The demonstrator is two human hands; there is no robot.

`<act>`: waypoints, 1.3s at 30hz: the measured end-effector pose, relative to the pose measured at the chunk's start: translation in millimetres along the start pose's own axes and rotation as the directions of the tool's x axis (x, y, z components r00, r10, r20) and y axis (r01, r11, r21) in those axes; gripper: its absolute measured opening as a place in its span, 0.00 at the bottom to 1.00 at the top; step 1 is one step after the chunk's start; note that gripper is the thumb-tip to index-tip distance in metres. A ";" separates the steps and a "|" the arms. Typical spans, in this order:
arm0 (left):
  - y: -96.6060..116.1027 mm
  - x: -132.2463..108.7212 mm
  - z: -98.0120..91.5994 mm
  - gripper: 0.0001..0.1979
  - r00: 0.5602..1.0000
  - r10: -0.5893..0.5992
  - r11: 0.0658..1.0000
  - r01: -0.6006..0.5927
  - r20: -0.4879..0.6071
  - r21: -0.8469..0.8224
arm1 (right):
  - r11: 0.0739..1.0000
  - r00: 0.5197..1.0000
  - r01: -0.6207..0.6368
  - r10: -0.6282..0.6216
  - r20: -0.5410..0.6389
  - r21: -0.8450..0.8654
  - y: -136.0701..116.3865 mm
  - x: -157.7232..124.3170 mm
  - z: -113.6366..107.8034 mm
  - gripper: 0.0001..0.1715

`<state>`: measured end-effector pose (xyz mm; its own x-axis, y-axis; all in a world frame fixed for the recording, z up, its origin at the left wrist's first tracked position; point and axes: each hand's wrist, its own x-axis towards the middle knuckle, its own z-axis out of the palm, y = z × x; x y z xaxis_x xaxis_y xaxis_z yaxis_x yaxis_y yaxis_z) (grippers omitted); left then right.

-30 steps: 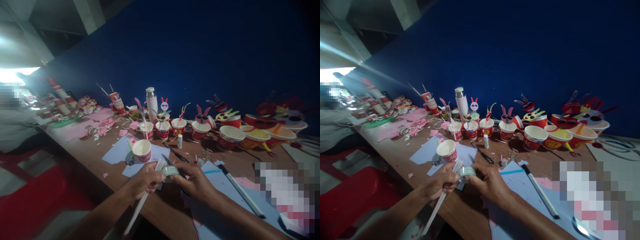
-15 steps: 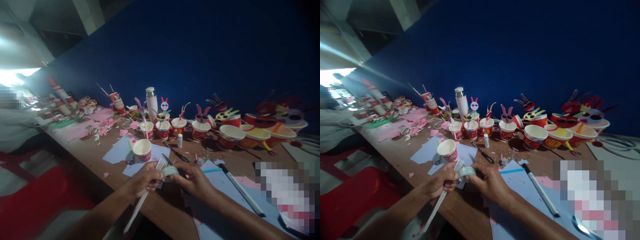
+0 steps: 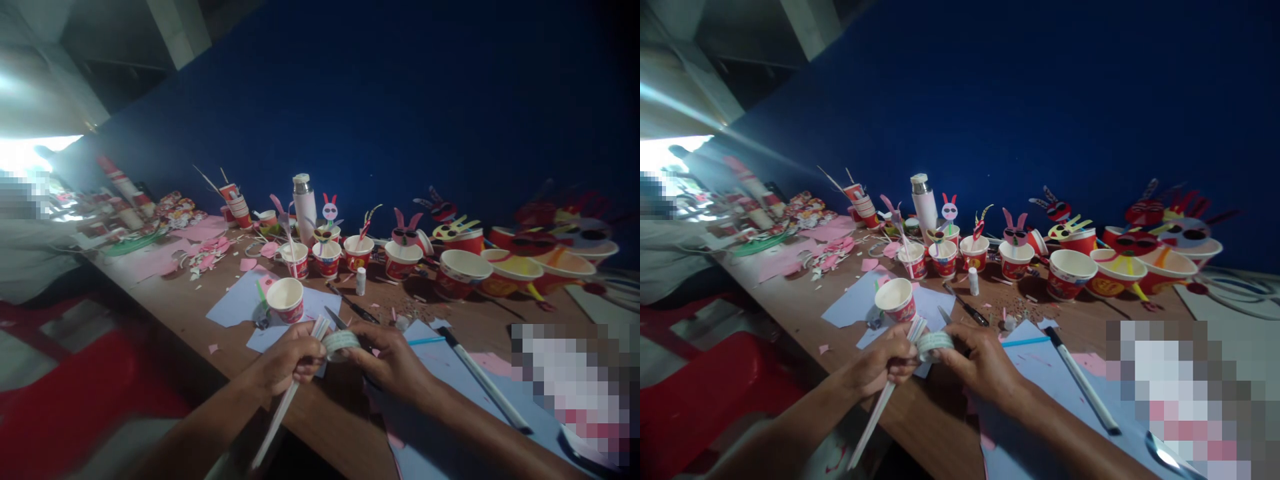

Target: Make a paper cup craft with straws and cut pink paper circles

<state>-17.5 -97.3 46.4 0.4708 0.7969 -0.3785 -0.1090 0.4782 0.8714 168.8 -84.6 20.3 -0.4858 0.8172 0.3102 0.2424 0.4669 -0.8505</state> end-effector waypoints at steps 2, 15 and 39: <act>-0.1 0.1 0.1 0.11 1.000 0.001 1.000 -0.001 0.006 0.017 | 0.999 1.000 0.023 -0.023 -0.003 -0.042 0.1 0.1 -0.7 0.07; -0.8 1.7 0.6 0.09 1.000 0.011 0.999 -0.010 -0.020 0.048 | 1.000 1.000 0.002 -0.001 0.026 -0.025 0.6 -1.2 0.0 0.08; -3.8 2.5 0.7 0.09 0.999 -0.001 1.000 0.001 -0.047 0.019 | 1.000 1.000 0.001 -0.002 0.025 0.022 1.9 -0.8 1.4 0.08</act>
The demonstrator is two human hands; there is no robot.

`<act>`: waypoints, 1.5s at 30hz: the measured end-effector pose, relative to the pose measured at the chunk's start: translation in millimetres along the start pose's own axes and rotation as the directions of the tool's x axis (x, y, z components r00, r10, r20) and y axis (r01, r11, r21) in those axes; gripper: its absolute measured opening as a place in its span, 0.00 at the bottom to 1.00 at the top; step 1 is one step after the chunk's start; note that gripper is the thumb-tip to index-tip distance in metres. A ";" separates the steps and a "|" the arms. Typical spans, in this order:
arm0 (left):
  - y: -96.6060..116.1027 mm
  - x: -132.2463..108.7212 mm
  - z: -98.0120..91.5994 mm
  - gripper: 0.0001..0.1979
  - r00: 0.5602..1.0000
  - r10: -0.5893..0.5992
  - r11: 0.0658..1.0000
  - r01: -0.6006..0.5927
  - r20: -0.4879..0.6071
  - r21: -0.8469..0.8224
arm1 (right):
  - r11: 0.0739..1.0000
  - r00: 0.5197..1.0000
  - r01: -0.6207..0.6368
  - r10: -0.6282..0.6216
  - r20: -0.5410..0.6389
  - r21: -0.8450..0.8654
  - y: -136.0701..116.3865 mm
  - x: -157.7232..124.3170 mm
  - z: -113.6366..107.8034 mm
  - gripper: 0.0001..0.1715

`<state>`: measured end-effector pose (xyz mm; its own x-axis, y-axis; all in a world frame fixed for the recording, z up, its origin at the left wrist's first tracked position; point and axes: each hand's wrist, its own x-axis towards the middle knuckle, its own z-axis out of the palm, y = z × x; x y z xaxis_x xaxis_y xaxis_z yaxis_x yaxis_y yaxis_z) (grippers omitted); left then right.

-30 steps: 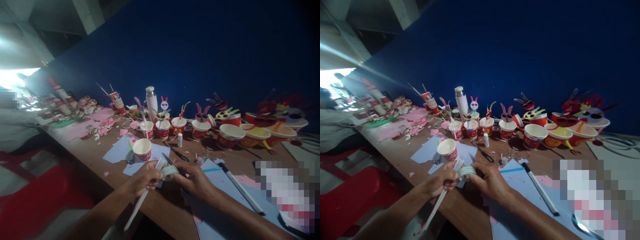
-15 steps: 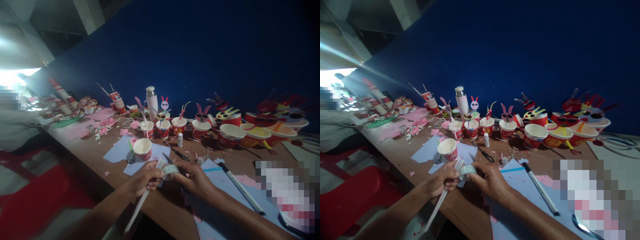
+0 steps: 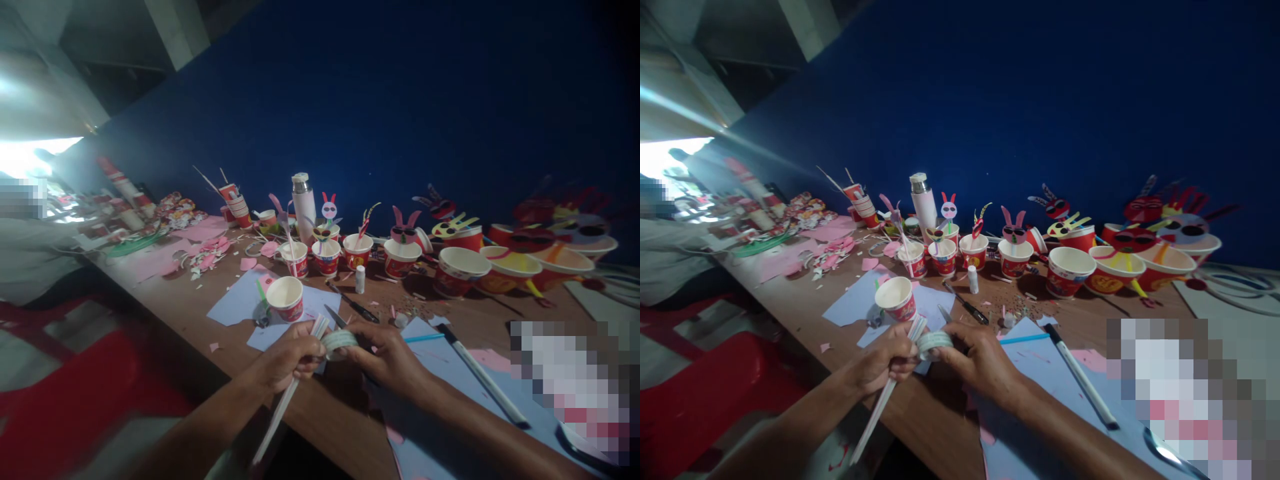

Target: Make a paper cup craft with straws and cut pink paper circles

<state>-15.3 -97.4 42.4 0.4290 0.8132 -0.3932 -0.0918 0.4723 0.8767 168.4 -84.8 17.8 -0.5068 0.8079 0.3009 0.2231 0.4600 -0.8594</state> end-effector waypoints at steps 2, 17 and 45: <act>-1.5 0.7 -1.3 0.10 1.000 0.001 1.000 -0.001 0.001 -0.005 | 1.000 1.000 0.002 -0.002 -0.003 -0.011 0.0 0.0 -0.2 0.08; 1.4 0.9 -0.3 0.08 1.000 -0.007 0.999 0.006 0.030 0.034 | 1.000 1.000 0.002 -0.002 -0.003 -0.014 2.5 -0.4 -1.6 0.09; -0.9 4.8 -2.0 0.08 0.997 -0.075 0.997 0.074 -0.033 -0.024 | 1.000 1.000 0.016 -0.017 0.013 0.025 2.4 0.7 -1.5 0.10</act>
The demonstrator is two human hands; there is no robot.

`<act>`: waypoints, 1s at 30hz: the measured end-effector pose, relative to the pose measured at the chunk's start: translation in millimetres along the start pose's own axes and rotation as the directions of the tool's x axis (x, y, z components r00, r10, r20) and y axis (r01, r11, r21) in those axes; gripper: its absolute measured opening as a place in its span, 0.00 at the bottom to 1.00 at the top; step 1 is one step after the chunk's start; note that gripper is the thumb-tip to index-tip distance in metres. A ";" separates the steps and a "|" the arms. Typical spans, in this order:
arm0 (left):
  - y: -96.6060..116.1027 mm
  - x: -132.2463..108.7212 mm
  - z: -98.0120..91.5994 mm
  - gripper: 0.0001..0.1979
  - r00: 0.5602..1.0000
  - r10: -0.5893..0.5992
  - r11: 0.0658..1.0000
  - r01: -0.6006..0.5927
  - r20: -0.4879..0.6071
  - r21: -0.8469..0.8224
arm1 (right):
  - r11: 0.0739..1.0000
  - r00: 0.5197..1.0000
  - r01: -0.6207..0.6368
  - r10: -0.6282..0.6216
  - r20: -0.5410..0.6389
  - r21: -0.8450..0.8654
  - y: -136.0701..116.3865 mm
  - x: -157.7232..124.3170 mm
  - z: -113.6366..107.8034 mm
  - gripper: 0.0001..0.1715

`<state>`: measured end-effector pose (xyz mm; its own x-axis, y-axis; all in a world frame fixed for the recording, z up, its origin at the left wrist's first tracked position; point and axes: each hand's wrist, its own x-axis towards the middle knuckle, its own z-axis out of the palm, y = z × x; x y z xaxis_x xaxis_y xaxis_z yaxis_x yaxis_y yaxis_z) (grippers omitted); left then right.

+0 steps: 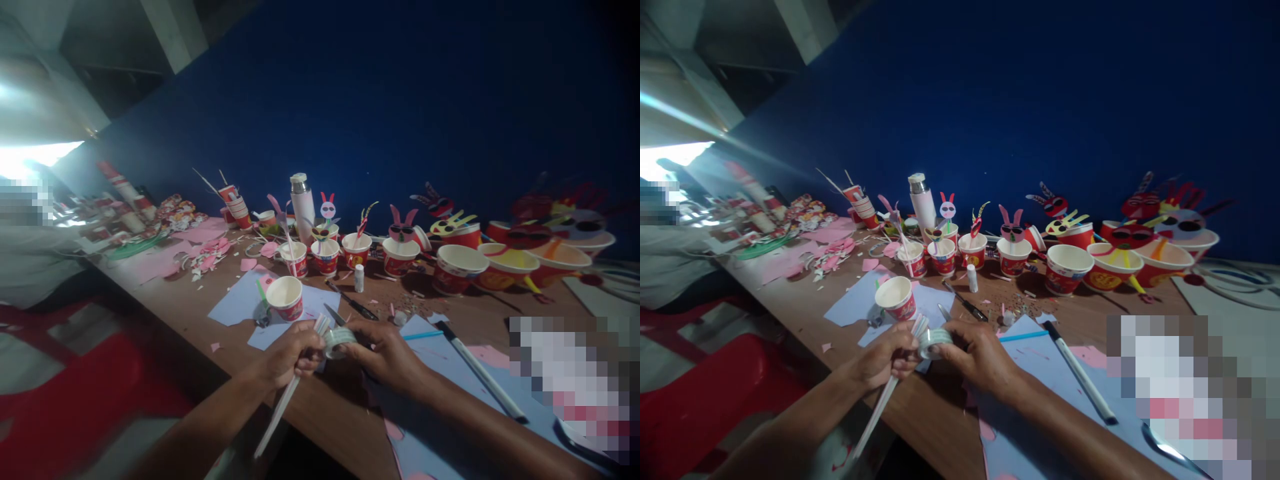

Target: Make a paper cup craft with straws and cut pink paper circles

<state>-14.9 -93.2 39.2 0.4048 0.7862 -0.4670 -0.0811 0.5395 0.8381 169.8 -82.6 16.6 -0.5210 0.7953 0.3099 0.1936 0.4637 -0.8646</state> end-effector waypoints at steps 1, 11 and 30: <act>-0.1 -0.1 -0.1 0.08 1.000 0.001 1.000 -0.001 -0.001 -0.001 | 1.000 1.000 -0.004 0.004 0.002 -0.006 -0.2 -0.1 -0.2 0.10; -2.5 -0.7 -0.5 0.08 1.000 0.010 0.999 -0.010 0.011 -0.035 | 0.997 0.999 -0.042 0.042 -0.002 0.061 0.9 -0.8 1.1 0.10; 5.3 -26.0 17.5 0.10 0.960 0.281 0.923 -0.271 0.005 0.273 | 0.783 0.991 -0.127 0.122 0.051 0.608 3.2 -2.3 3.2 0.19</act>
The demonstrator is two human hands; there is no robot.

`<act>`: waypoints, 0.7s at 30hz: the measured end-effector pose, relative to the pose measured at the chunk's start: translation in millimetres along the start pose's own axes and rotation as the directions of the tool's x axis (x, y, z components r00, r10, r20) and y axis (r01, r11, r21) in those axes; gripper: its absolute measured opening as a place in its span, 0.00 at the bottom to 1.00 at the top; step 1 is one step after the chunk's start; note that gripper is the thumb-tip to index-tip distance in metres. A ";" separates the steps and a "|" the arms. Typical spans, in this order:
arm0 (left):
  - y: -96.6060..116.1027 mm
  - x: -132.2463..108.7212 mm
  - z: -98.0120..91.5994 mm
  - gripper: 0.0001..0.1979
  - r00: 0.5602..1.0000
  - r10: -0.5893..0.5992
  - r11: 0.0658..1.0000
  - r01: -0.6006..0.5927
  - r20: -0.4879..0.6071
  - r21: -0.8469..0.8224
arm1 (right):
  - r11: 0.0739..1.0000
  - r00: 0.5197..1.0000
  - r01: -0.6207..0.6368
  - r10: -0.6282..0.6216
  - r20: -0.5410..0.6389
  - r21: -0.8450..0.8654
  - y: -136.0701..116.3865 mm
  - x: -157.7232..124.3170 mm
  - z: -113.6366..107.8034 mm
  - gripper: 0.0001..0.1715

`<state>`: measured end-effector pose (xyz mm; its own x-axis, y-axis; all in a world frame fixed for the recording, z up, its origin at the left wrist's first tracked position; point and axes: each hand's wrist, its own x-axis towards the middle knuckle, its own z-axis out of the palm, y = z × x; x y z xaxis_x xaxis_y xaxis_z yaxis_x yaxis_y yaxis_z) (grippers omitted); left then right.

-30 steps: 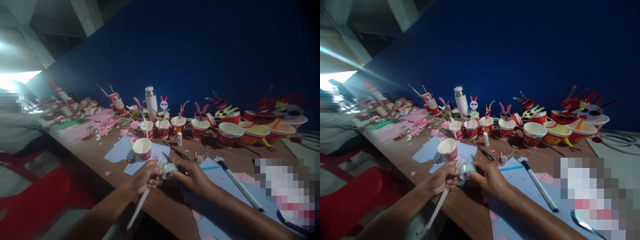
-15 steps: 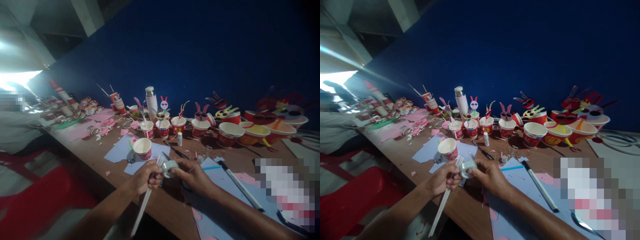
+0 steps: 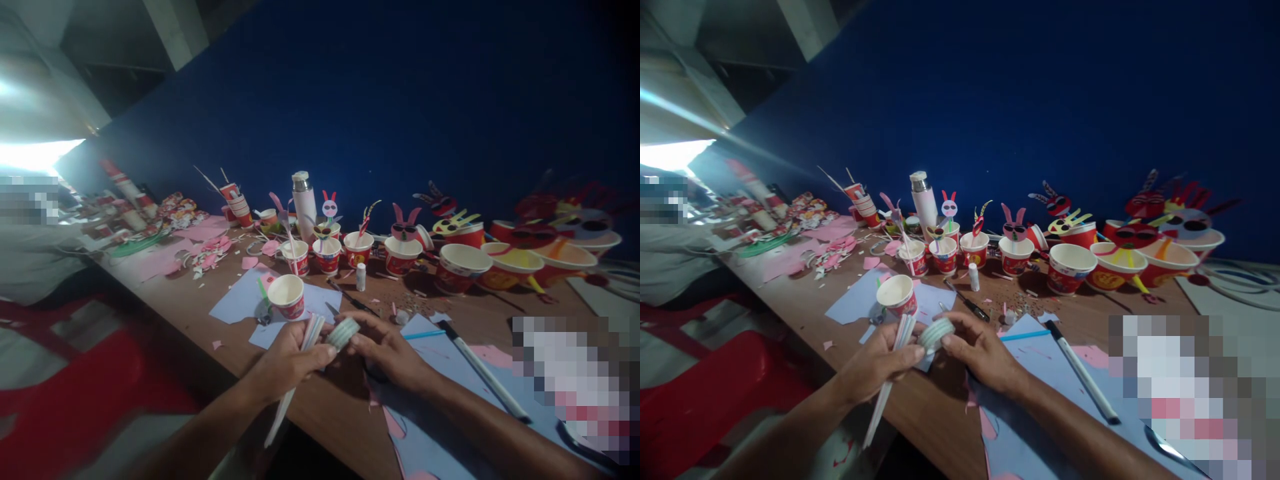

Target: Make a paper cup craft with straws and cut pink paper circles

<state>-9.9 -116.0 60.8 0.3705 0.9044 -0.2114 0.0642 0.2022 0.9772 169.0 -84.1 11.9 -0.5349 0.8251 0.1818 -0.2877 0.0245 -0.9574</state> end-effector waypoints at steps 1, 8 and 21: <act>2.8 -1.5 0.5 0.10 1.000 0.013 0.998 -0.012 -0.015 0.067 | 1.000 1.000 -0.016 0.016 0.008 0.005 -2.5 -0.4 -0.6 0.21; 5.5 -3.0 -0.3 0.11 0.998 0.040 0.956 -0.025 -0.044 0.293 | 0.997 0.996 -0.051 0.054 0.068 -0.055 -10.7 -0.6 -5.3 0.23; -0.9 11.2 -0.3 0.05 0.995 -0.033 0.981 0.050 -0.093 0.186 | 0.957 0.998 -0.005 -0.013 -0.059 -0.291 -3.0 1.3 5.9 0.14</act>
<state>-6.1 -105.9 57.5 0.2808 0.9282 -0.2439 0.2538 0.1733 0.9516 164.5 -86.4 16.3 -0.4832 0.8566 0.1809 -0.0419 0.1837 -0.9821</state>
